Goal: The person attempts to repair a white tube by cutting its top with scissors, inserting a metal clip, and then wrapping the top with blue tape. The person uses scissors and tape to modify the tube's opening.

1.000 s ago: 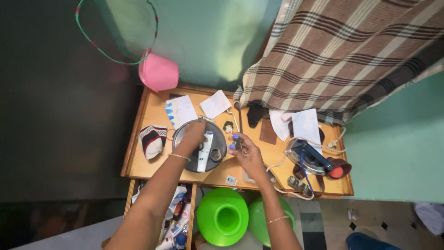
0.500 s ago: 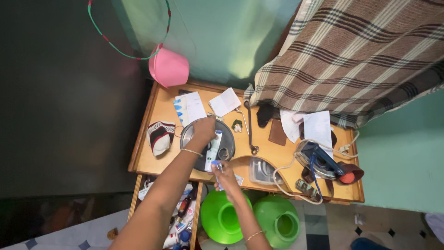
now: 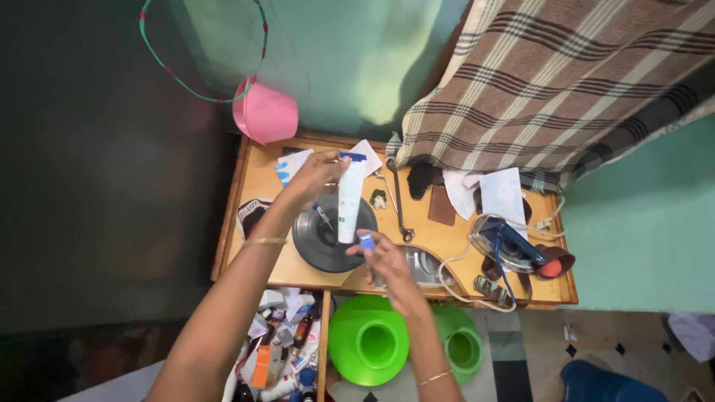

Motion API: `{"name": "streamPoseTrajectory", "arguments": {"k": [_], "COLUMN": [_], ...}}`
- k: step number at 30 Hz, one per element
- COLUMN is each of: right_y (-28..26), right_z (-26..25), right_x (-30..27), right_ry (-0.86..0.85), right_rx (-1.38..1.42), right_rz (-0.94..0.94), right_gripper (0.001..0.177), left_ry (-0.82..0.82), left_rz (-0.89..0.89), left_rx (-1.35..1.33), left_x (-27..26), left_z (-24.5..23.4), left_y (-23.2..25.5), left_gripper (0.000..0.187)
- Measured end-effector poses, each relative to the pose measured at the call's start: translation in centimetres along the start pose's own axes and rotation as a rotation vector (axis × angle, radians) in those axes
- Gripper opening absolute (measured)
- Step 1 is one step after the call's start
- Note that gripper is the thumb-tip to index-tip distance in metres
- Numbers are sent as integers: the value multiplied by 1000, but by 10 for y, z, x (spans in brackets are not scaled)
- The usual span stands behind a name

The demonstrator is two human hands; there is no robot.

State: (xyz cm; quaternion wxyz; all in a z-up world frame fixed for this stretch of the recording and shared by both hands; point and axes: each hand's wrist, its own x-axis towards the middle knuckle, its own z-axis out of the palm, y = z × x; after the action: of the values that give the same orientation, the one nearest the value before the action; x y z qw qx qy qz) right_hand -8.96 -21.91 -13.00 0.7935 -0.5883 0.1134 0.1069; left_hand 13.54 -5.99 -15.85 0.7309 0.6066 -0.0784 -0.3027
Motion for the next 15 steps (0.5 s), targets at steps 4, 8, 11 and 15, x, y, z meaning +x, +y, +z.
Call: {"name": "streamPoseTrajectory", "arguments": {"k": [4,8,11,15], "right_y": [-76,-164,-212,-245], "right_z": [-1,28,60,99], "right_x": [-28,-51,-53,-47], "right_ry": [-131,-115,-117,-193], "right_rx": [-406,-695,-1213,-1452], "right_rz": [-318,-318,-537,-608], "right_gripper": [58,58,58,57], "left_ry": [-54,17,73,108], "left_rz": [435,470,600,739], "left_rx": [171,429,507,513], "left_x": [-83,-144,-172,-195], "left_z": [17,29,30,27], "left_y": [67,94,111,127], "left_gripper": [18,16,16,13]}}
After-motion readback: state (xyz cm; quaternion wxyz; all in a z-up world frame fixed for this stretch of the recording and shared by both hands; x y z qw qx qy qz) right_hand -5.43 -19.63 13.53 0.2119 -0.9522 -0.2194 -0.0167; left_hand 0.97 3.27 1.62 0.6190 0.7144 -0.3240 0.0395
